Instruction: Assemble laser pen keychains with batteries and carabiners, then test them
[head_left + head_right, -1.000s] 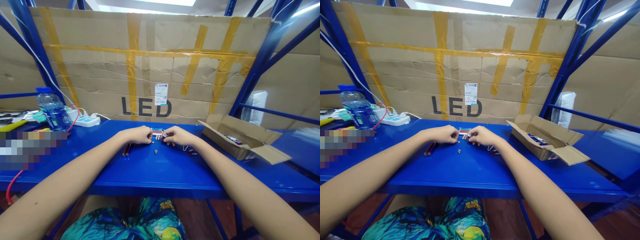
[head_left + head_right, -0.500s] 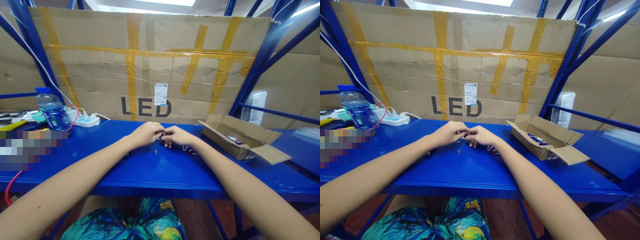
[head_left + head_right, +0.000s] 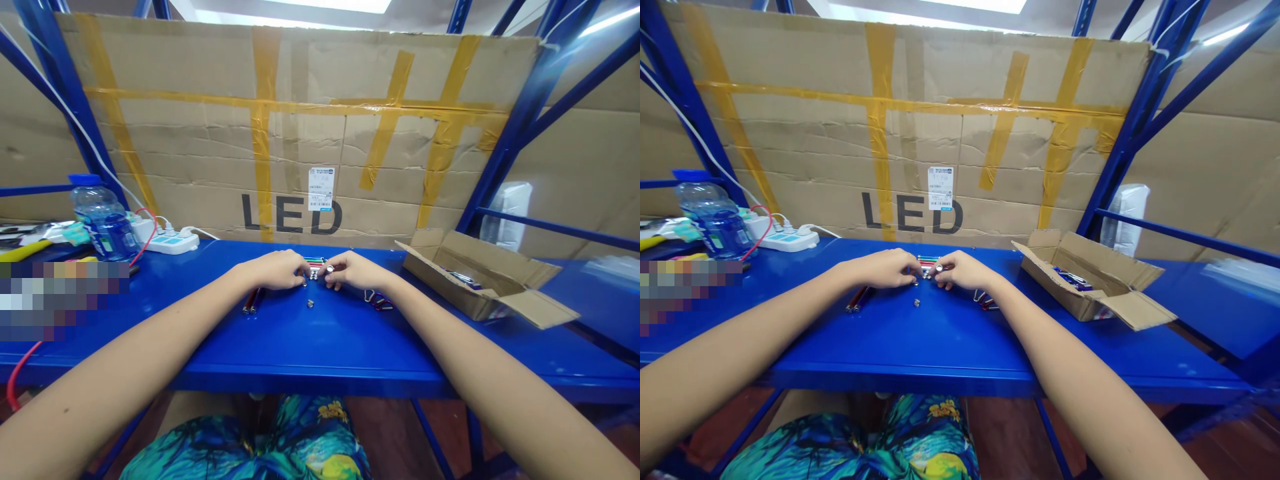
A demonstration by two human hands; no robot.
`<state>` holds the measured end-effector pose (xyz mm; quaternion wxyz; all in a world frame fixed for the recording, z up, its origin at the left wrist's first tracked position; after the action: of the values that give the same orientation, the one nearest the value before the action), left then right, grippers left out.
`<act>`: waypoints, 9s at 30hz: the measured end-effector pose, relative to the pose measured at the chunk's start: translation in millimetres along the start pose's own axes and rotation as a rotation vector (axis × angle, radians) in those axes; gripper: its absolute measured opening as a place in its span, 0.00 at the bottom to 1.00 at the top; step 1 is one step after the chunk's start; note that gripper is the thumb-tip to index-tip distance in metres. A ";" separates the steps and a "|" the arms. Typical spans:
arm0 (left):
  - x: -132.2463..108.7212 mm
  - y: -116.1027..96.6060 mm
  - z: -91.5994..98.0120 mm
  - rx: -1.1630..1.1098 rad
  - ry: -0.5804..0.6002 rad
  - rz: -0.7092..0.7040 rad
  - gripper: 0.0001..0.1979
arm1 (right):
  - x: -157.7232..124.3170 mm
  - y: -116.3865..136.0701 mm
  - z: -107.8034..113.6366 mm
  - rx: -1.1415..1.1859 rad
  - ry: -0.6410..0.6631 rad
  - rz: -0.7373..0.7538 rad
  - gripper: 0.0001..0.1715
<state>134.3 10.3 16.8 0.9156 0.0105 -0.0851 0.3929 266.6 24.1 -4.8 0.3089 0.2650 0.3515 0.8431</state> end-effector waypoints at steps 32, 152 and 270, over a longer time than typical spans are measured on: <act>1.1 -25.4 15.4 -0.315 -0.309 -0.053 0.07 | -0.3 3.5 -7.6 0.037 0.043 0.010 0.09; 6.7 -1.6 17.8 -0.611 -0.254 0.094 0.10 | 6.5 1.3 -16.1 0.635 -0.360 -0.004 0.15; 1.4 -15.4 28.7 -0.659 -0.385 0.078 0.02 | -9.4 39.5 8.1 -0.033 -0.352 0.245 0.12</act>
<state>142.1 -1.9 46.0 0.8217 -0.2140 -0.3774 0.3696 265.0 -1.2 27.9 0.2649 0.4440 0.2434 0.8207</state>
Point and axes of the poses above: each hand's wrist, its own x-axis towards the middle knuckle, its own z-axis out of the back of the hand, y = z × x, the point moved 7 cm from there along x, towards the middle knuckle, and after that the axes turned 8 degrees about z, right-handed, at the moved point
